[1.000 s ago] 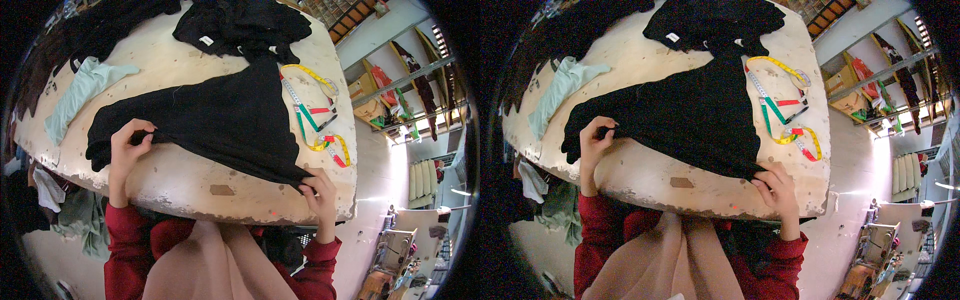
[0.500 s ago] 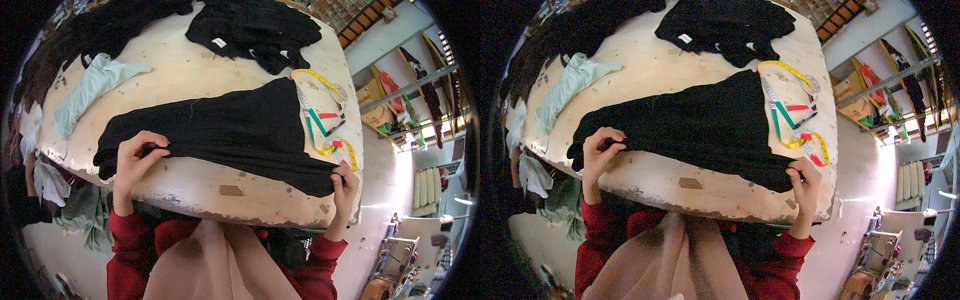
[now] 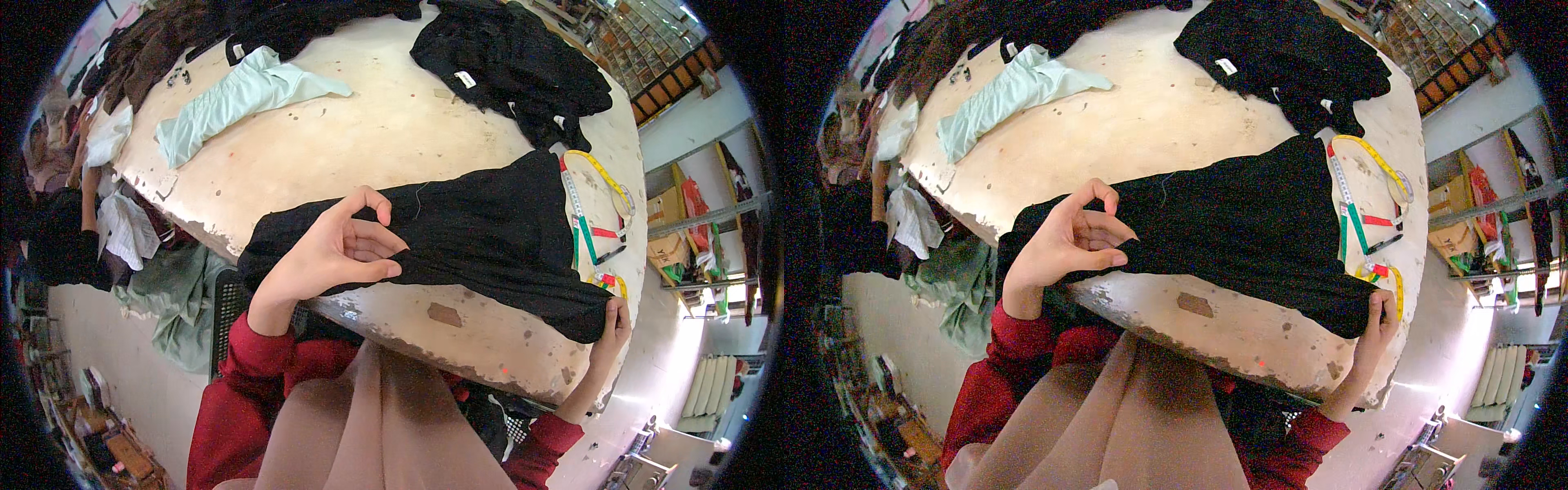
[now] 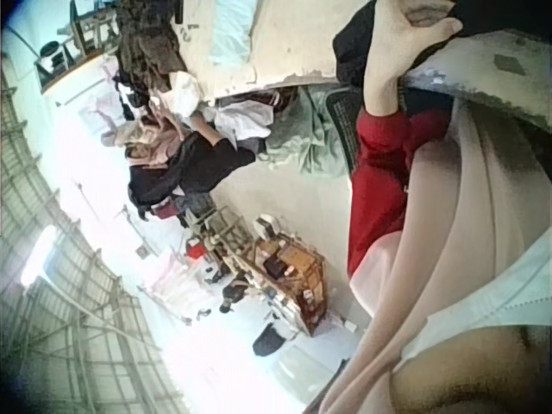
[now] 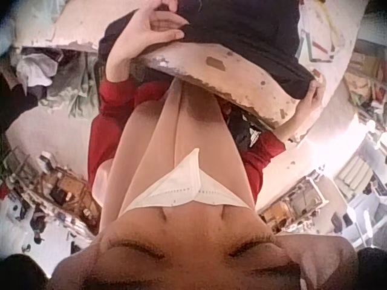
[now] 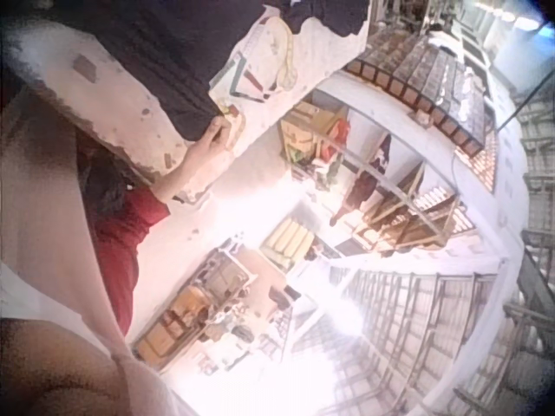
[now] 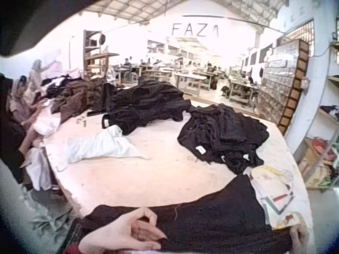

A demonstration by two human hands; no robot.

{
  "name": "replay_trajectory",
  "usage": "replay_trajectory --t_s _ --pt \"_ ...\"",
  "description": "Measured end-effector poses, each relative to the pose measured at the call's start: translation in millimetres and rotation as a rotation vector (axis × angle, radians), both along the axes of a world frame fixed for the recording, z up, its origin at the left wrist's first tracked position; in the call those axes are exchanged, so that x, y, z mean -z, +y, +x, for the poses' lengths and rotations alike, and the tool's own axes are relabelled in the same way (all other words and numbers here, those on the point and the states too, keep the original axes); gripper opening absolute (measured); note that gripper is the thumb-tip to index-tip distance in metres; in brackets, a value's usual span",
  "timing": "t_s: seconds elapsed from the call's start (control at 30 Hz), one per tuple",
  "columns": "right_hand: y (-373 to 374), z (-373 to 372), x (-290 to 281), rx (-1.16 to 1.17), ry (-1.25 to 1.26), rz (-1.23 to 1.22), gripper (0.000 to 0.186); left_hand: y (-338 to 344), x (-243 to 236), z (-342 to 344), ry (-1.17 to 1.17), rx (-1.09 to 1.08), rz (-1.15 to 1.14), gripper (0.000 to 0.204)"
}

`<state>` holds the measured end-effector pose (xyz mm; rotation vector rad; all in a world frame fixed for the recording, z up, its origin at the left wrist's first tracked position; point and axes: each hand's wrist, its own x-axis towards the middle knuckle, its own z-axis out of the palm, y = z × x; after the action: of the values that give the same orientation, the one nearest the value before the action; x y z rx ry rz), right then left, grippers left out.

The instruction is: The person lays a black sweater on a table, measures its width with a tape measure, then folds the bottom hem and secures it with tape. They mark the fold with a pen and repeat the process on the other side.

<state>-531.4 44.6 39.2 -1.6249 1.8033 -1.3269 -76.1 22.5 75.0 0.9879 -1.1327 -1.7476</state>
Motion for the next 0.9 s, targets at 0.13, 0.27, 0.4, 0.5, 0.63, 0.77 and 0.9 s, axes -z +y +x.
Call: replay_trajectory --t_s 0.13,0.27,0.4,0.5,0.63,0.77,0.9 --pt "-1 -3 3 -0.008 -0.026 0.012 0.023 0 3 -1 0.025 -0.006 -0.009 0.045" --pt "-4 5 3 0.027 0.047 -0.013 0.020 2 6 -4 0.074 -0.007 0.007 0.040" --pt "-7 69 -10 0.258 0.721 -0.340 0.012 15 6 -22 0.098 -0.076 -0.028 0.031" --pt "28 137 -20 -0.140 0.291 -0.130 0.013 31 11 -40 0.164 -0.099 -0.036 0.024" --pt "47 215 -29 -0.387 0.042 -0.007 0.029 50 10 -62 0.113 -0.170 -0.080 0.019" --pt "54 229 -28 -0.324 -0.011 0.016 0.032 60 4 -73 0.039 -0.259 -0.171 0.021" --pt "55 230 -28 -0.294 0.172 -0.074 0.029 67 8 -74 -0.062 -0.255 -0.258 0.025"
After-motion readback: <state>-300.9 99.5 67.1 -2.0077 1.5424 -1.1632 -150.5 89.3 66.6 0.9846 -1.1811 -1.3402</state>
